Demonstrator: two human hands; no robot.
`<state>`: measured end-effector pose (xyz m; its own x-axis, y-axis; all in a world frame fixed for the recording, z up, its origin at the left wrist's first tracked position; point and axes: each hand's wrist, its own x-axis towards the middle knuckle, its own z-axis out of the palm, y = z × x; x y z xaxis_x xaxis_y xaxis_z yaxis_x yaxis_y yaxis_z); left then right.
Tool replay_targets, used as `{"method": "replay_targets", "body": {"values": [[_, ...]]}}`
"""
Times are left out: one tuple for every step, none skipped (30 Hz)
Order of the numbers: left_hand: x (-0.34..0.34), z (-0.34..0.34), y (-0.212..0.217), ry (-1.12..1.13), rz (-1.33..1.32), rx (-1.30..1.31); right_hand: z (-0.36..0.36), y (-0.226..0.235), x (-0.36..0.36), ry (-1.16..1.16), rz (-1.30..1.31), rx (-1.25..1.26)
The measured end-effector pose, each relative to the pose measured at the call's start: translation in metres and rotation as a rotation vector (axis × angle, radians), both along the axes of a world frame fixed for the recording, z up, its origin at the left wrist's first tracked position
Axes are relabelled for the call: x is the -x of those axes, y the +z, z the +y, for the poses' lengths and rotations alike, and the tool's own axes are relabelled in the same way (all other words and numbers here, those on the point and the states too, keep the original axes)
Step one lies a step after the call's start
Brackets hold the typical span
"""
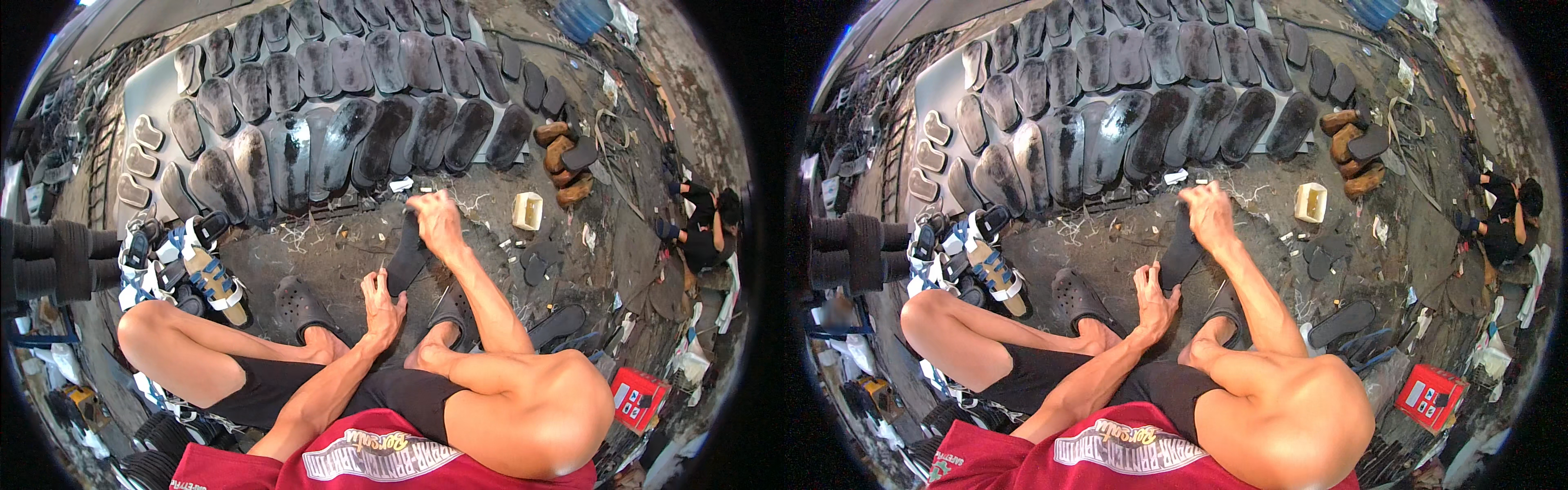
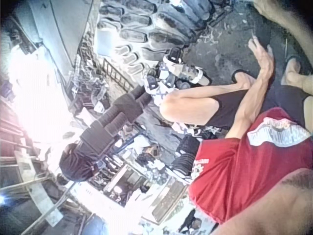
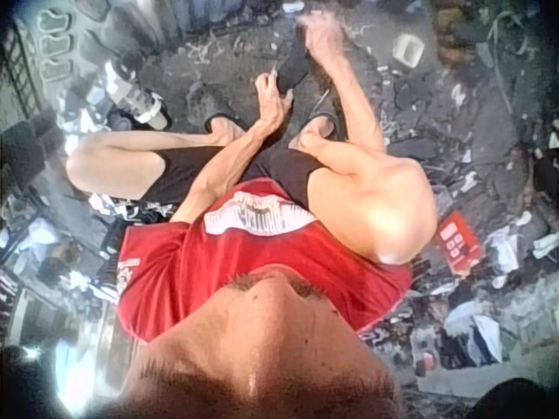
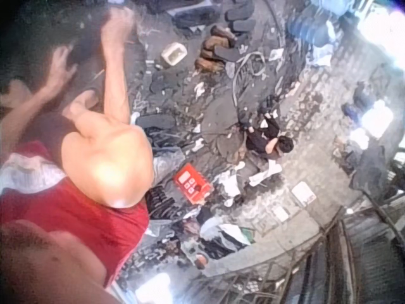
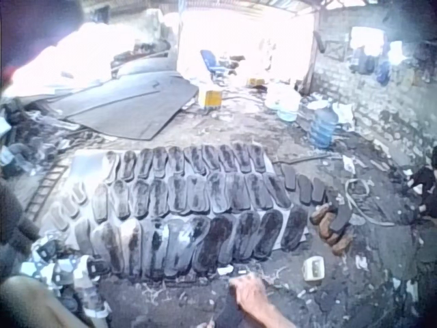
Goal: The person sits on the ground and repeatedly scrubs black shoe insoles with a brush and a liquid from a small container. They handle the insoles one at a time, scrubbing them and placing them back in a row on the ground.
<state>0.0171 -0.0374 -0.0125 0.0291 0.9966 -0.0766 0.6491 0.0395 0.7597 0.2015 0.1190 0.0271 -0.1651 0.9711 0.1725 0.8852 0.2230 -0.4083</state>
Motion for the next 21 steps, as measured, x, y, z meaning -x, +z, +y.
{"method": "replay_targets", "body": {"values": [[0.001, 0.001, 0.001, 0.004, 0.003, 0.008, -0.008, 0.000, 0.005, 0.094, -0.006, 0.028], [0.002, 0.001, 0.002, -0.010, -0.014, 0.020, -0.017, 0.000, 0.010, 0.187, -0.013, 0.056], [0.002, 0.001, 0.002, -0.022, -0.031, 0.030, -0.024, 0.002, 0.008, 0.267, -0.011, 0.197], [0.002, 0.002, 0.003, -0.025, -0.044, 0.038, -0.021, 0.011, 0.007, 0.257, -0.001, 0.191], [0.003, 0.003, 0.002, -0.013, -0.041, 0.037, -0.018, 0.021, 0.005, 0.248, 0.009, 0.185], [0.005, 0.005, 0.003, -0.008, -0.028, 0.033, -0.019, 0.027, 0.001, 0.232, 0.016, 0.189], [0.002, 0.005, 0.006, -0.010, -0.021, 0.036, -0.015, 0.027, -0.009, 0.199, -0.053, 0.043], [-0.001, 0.004, 0.008, -0.013, -0.014, 0.039, -0.010, 0.027, -0.019, 0.182, -0.009, 0.057], [-0.001, 0.005, 0.008, -0.015, -0.022, 0.056, -0.004, 0.022, -0.025, 0.202, -0.061, -0.006], [0.000, 0.004, 0.007, -0.016, -0.024, 0.047, -0.002, 0.017, -0.031, 0.222, -0.113, -0.068], [0.001, 0.003, 0.008, -0.017, -0.025, 0.038, -0.008, 0.014, -0.037, 0.168, -0.134, -0.060], [0.002, 0.004, 0.006, -0.009, -0.023, 0.026, -0.015, 0.013, -0.037, 0.124, -0.151, -0.055], [0.003, 0.004, 0.005, -0.013, -0.016, 0.030, -0.026, 0.010, -0.037, 0.081, -0.164, -0.048], [0.004, 0.004, 0.005, -0.007, -0.023, 0.037, -0.038, 0.006, -0.034, 0.025, -0.213, -0.026], [0.003, 0.003, 0.004, -0.008, -0.034, 0.045, -0.055, 0.003, -0.032, 0.032, -0.237, 0.025], [0.002, 0.005, 0.004, -0.006, -0.045, 0.048, -0.064, 0.004, -0.028, 0.041, -0.262, 0.072], [0.001, 0.008, 0.003, -0.003, -0.038, 0.029, -0.067, 0.004, -0.028, 0.048, -0.172, 0.069], [0.003, 0.006, 0.002, -0.004, -0.030, 0.020, -0.063, 0.008, -0.026, -0.018, -0.137, 0.040], [0.003, 0.007, 0.001, -0.007, -0.022, 0.006, -0.049, 0.012, -0.026, -0.086, -0.104, 0.005], [0.004, 0.008, 0.000, 0.002, -0.028, 0.002, -0.035, 0.015, -0.025, -0.153, -0.071, -0.030], [0.003, 0.006, 0.000, 0.009, -0.035, 0.004, -0.028, 0.011, -0.024, -0.169, -0.071, -0.028]]}}
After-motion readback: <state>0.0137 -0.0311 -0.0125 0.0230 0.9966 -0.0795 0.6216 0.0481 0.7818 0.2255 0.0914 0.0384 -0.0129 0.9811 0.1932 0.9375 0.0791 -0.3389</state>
